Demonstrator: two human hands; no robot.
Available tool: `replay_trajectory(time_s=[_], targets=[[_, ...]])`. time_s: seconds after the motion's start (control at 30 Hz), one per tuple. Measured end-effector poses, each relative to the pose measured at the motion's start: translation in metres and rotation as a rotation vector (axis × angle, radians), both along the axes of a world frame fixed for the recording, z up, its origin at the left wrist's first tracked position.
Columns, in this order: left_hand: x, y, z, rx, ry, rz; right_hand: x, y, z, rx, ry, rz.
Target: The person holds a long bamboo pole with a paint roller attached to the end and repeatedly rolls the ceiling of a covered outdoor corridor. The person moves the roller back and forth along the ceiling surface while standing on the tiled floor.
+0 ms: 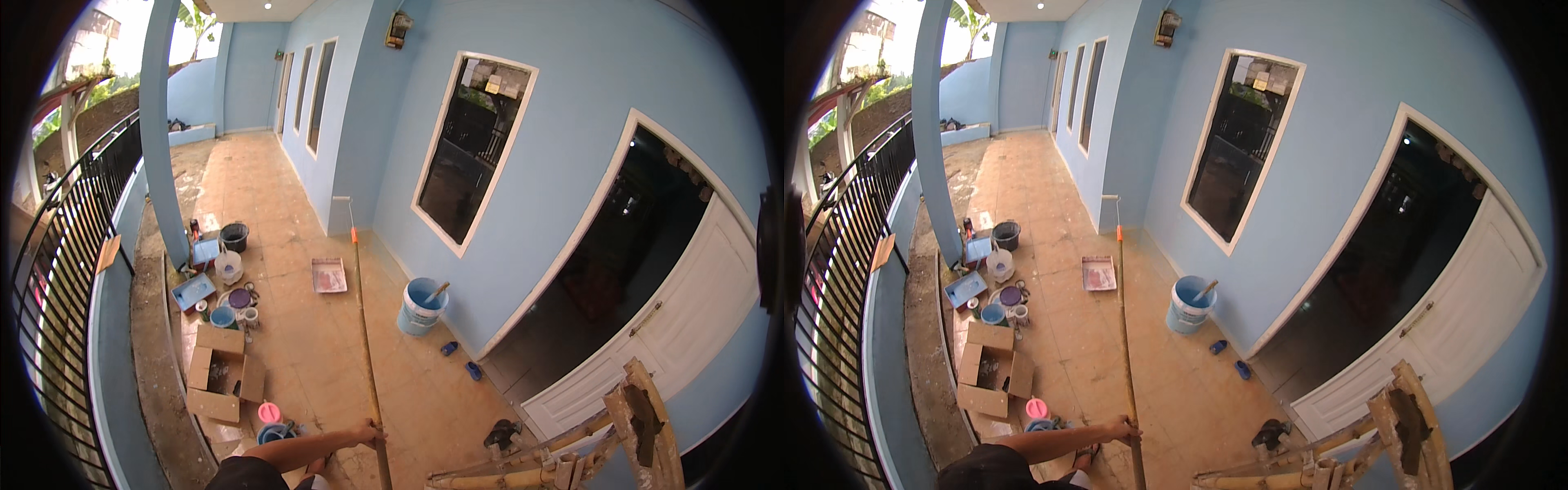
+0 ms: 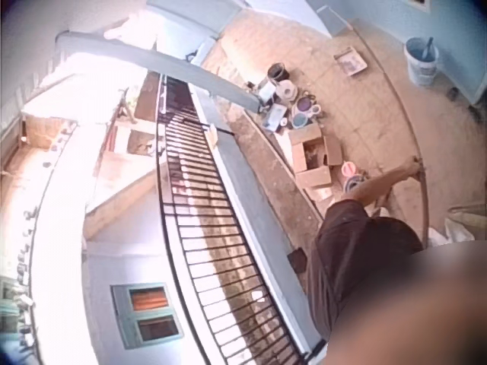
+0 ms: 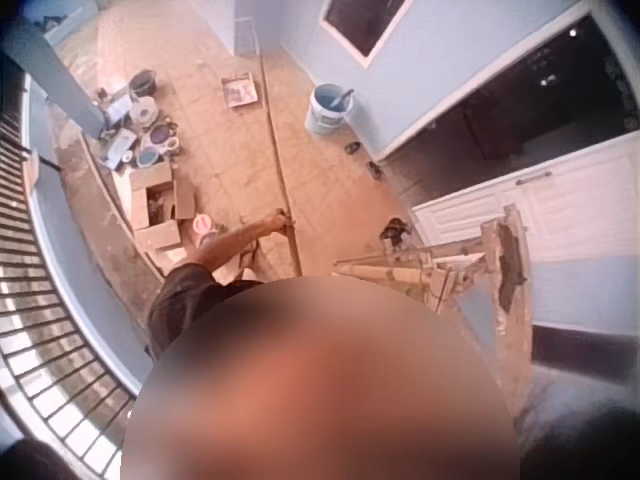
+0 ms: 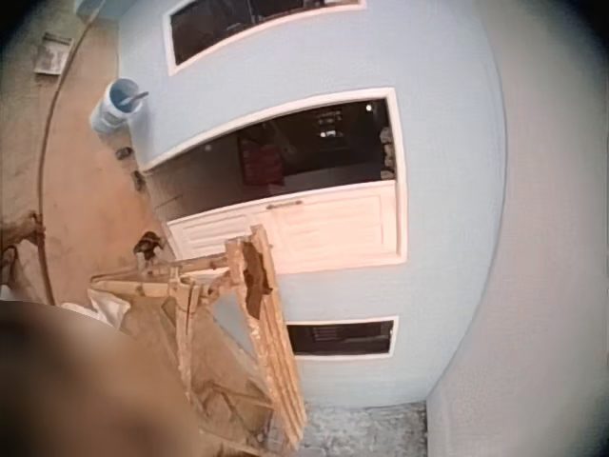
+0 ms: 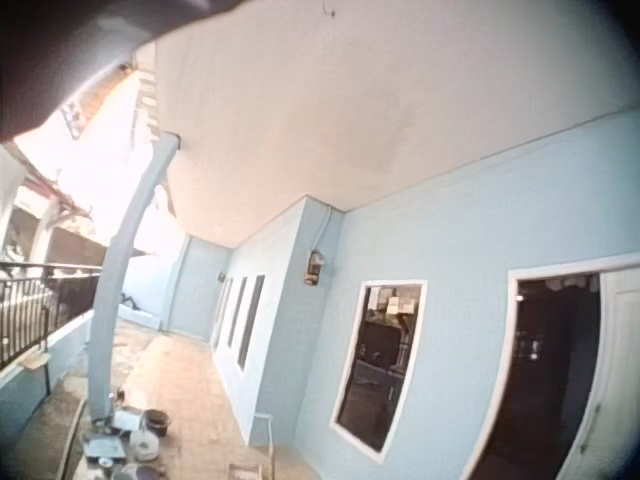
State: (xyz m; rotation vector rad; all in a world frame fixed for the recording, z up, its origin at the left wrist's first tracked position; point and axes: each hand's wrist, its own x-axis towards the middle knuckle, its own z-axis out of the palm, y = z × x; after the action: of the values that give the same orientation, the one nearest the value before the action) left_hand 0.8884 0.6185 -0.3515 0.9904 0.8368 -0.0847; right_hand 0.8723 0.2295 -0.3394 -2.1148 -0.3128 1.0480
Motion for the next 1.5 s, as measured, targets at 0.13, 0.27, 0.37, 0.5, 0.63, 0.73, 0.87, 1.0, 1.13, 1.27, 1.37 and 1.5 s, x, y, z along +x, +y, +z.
replay_trajectory(time_s=[0.13, 0.27, 0.37, 0.5, 0.63, 0.73, 0.87, 1.0, 1.13, 1.27, 1.37, 1.5], targets=[[-0.002, -0.028, -0.046, -0.017, 0.007, 0.002, -0.021, -0.05, 0.04, -0.059, 0.172, -0.041], [-0.003, -0.037, -0.065, -0.087, 0.049, 0.049, -0.026, -0.053, 0.057, -0.126, 0.23, -0.069], [-0.003, -0.037, -0.074, -0.116, 0.075, 0.052, -0.019, -0.039, 0.054, -0.206, 0.176, -0.054], [0.0, -0.027, -0.095, -0.158, 0.112, 0.086, -0.006, -0.028, 0.043, -0.316, 0.088, -0.027], [0.007, 0.0, -0.12, -0.245, 0.162, 0.076, 0.009, -0.011, 0.028, -0.402, 0.002, 0.006], [0.018, 0.035, -0.134, -0.35, 0.109, 0.093, 0.021, 0.011, 0.018, -0.417, -0.059, 0.043], [0.035, 0.093, -0.143, -0.297, 0.109, 0.122, 0.034, 0.052, 0.0, -0.324, -0.117, 0.077], [0.045, 0.139, -0.151, -0.212, 0.123, 0.181, 0.045, 0.105, -0.014, -0.427, -0.115, 0.169], [0.056, 0.168, -0.165, -0.174, 0.138, 0.253, 0.064, 0.16, -0.009, -0.654, -0.104, 0.28], [0.066, 0.192, -0.178, -0.127, 0.194, 0.263, 0.069, 0.194, -0.011, -0.55, -0.095, 0.265], [0.069, 0.192, -0.174, -0.129, 0.215, 0.233, 0.07, 0.193, -0.009, -0.538, -0.138, 0.287], [0.07, 0.153, -0.152, -0.158, 0.171, 0.212, 0.081, 0.151, 0.012, -0.633, -0.056, 0.244]])
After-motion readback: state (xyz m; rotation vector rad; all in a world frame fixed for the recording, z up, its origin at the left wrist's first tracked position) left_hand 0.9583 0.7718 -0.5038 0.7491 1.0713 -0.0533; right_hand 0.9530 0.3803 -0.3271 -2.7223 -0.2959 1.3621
